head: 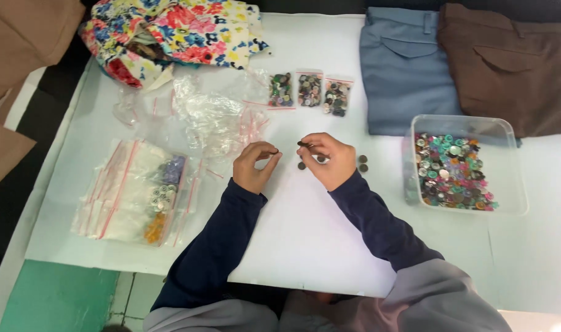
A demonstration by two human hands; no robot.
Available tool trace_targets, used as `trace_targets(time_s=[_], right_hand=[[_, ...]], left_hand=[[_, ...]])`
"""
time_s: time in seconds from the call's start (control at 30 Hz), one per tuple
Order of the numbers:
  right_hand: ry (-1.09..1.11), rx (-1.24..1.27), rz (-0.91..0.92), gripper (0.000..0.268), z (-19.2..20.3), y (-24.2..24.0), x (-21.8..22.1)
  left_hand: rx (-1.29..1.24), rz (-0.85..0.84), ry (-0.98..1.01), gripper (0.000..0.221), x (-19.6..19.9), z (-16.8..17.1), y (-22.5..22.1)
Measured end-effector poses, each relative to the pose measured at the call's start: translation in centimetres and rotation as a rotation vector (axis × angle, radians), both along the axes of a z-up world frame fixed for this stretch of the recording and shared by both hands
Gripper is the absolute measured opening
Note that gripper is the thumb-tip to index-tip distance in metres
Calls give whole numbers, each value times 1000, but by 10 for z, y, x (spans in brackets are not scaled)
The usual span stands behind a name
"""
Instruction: Sorting and bagging small colorful buttons on a work table
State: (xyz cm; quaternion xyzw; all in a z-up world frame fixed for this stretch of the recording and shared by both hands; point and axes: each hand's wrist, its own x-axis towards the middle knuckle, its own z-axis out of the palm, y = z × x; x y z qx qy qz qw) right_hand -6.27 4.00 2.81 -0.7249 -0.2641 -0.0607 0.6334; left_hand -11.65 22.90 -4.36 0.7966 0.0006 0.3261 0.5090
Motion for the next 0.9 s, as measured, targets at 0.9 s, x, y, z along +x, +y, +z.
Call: trace_targets(time_s=[0.9], right_hand=[[-941,-619,-301,4,-75,32,-6]], left_hand=[[532,-2,293,9,-18,-59,6]])
